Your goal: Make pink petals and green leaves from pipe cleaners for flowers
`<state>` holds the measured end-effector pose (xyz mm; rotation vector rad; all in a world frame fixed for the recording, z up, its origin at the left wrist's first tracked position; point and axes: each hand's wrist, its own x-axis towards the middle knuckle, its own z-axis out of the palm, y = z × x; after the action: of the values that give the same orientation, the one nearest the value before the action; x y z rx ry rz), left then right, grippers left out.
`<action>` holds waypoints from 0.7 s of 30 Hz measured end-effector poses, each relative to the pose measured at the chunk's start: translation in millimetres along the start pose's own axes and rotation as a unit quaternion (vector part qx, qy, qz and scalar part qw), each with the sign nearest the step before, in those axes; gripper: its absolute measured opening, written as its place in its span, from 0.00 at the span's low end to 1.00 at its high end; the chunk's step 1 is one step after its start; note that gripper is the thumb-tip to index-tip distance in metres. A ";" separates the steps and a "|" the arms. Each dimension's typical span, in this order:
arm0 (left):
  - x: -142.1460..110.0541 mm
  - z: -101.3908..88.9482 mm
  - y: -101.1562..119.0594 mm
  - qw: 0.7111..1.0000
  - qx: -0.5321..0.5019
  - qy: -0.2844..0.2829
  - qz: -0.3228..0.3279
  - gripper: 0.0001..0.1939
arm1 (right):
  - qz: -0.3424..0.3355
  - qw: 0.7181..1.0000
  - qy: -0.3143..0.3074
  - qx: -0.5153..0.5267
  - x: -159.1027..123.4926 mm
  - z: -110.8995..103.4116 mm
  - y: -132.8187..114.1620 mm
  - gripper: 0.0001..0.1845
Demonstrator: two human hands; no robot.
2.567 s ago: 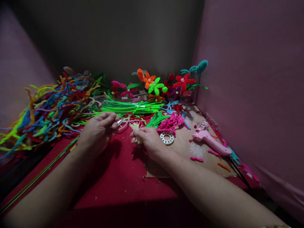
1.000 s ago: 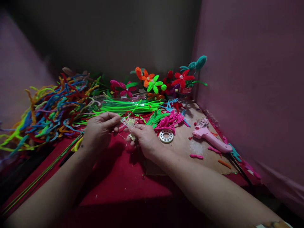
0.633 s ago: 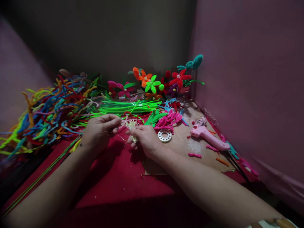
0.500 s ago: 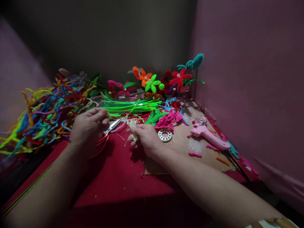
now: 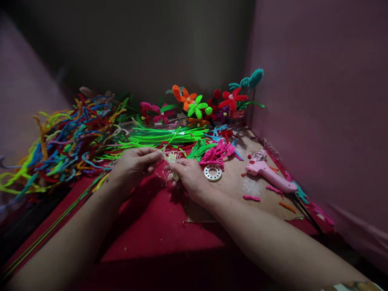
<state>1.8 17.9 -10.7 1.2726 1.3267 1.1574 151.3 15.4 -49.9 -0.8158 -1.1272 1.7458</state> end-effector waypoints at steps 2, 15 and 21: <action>-0.8 3.3 -0.9 1.000 -0.003 0.014 0.023 0.08 | 0.003 1.000 -0.007 -0.012 0.5 0.2 0.3 0.09; 4.3 -7.5 1.4 0.983 -0.057 0.128 0.121 0.06 | 0.021 1.000 0.009 -0.011 -1.0 0.0 0.3 0.08; 8.9 -41.1 1.5 0.993 0.076 -0.080 -0.050 0.10 | 0.009 1.000 0.024 0.004 -1.1 -1.1 -0.4 0.08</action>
<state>-39.1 25.7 -4.4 1.3614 1.3621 0.8793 152.9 14.9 -49.9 -0.8618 -1.0832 1.7357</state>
